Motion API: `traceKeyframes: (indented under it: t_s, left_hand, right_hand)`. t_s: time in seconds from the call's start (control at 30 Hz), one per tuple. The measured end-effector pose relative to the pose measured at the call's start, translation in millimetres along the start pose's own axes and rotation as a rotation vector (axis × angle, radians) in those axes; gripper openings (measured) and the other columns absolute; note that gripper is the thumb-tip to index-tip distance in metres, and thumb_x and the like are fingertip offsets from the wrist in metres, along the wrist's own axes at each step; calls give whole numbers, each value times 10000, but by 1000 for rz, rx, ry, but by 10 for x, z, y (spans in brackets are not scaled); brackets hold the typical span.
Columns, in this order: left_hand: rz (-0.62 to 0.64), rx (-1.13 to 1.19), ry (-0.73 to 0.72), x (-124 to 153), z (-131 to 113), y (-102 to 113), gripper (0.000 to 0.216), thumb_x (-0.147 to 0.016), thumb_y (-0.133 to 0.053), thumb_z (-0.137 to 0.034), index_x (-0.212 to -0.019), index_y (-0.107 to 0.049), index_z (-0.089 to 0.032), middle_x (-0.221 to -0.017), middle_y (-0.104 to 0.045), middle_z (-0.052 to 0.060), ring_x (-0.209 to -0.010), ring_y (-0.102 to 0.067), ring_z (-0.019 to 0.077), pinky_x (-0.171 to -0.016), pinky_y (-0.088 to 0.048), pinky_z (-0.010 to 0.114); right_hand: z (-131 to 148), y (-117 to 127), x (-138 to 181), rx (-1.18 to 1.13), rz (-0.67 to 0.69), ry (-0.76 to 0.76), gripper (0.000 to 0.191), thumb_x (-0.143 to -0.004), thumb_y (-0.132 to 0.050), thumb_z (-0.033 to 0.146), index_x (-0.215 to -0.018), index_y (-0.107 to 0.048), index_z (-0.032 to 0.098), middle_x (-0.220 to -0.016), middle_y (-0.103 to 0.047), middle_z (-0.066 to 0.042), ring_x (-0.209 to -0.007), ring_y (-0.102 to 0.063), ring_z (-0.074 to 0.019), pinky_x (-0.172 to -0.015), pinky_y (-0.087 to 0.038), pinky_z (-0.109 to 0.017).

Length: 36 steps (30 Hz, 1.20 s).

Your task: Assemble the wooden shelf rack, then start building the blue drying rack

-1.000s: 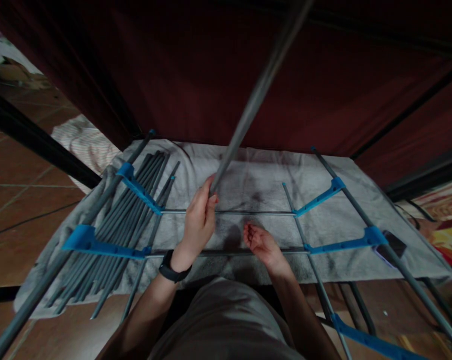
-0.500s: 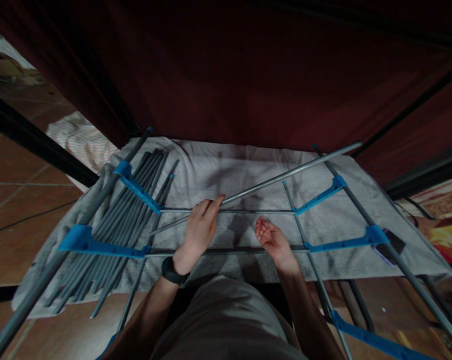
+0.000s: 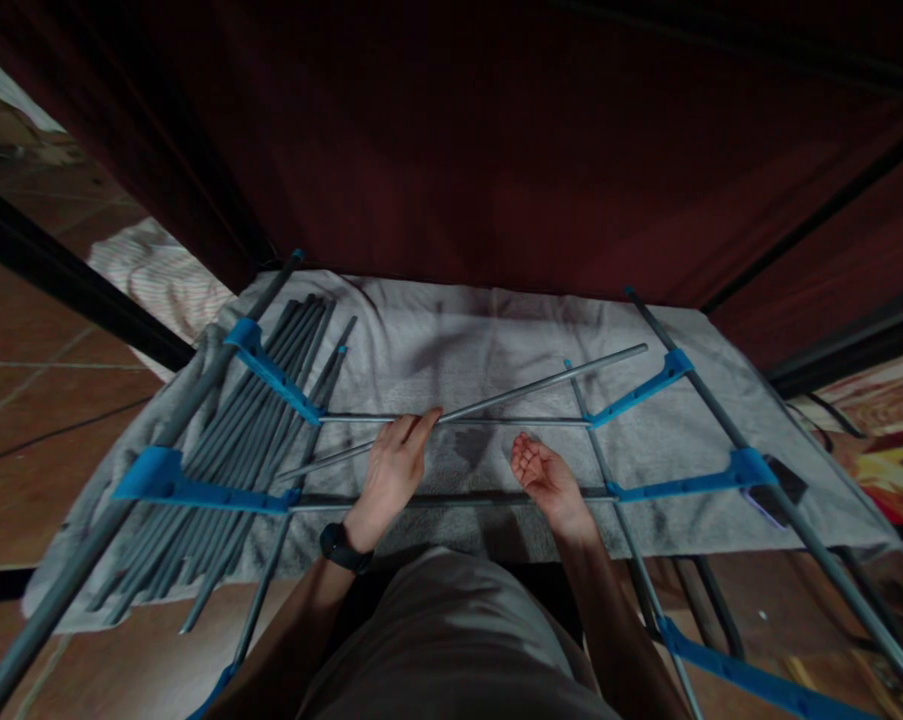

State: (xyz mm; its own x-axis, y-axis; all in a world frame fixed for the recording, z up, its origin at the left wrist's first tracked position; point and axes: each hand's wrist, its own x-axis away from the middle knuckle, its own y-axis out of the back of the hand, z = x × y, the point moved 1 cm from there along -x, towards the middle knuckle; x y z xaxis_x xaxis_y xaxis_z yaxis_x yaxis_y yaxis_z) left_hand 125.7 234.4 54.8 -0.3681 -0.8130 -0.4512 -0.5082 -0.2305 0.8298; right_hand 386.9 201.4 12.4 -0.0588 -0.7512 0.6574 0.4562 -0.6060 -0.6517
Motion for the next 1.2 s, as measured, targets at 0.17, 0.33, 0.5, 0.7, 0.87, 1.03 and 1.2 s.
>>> traceKeyframes:
  t_s: [0.17,0.33,0.5,0.7,0.87,1.03,1.2]
  left_hand:
    - [56,-30,20,53,34,-37,550,-950,-398,-44,-1439,-579,-218,-1016,-669,85,-894,-609,243,-848,-499,371]
    - [126,-33,46,107,92,-86,575,-937,-390,-40,-1458,-564,-208,-1073,-670,103,-933,-607,251,-890,-503,392]
    - [137,-35,44,143,148,-134,577,-934,-398,-38,-1460,-565,-207,-1062,-673,104,-939,-611,259,-901,-498,395]
    - [179,-41,11,152,148,-138,592,-920,-413,-30,-1467,-559,-203,-1053,-682,99,-980,-618,267,-920,-483,396]
    - [228,-58,1,163,136,-151,611,-912,-402,-23,-1476,-552,-201,-1114,-679,110,-1024,-618,275,-958,-475,424]
    - [262,-63,-9,190,151,-177,645,-907,-395,-18,-1503,-523,-229,-1171,-672,106,-1066,-619,271,-1003,-465,439]
    - [261,-56,-35,214,169,-216,612,-925,-404,-25,-1482,-542,-237,-1238,-679,109,-1140,-623,265,-1034,-454,432]
  right_hand:
    - [2,31,-21,42,16,32,213,-845,-550,20,-885,-697,169,-768,-752,-5,-699,-726,-101,-677,-610,-196]
    - [37,46,-6,161,42,178,165,-808,-646,96,-894,-725,212,-889,-789,-12,-843,-743,-115,-773,-608,-217]
    - [125,-21,117,313,116,361,215,-778,-761,227,-991,-755,246,-1033,-798,-17,-971,-734,-157,-865,-594,-277]
    - [232,-148,234,375,127,452,282,-769,-800,264,-1049,-760,252,-1110,-795,-25,-1023,-733,-167,-918,-589,-300]
    - [272,-174,218,311,165,487,220,-726,-848,232,-915,-736,255,-967,-792,18,-979,-745,-168,-912,-602,-317]
    - [297,-151,165,269,171,497,265,-686,-896,250,-893,-731,246,-969,-790,20,-897,-750,-154,-884,-618,-310]
    - [286,-61,83,266,139,506,228,-722,-898,306,-872,-738,243,-931,-790,21,-834,-743,-129,-847,-625,-278]
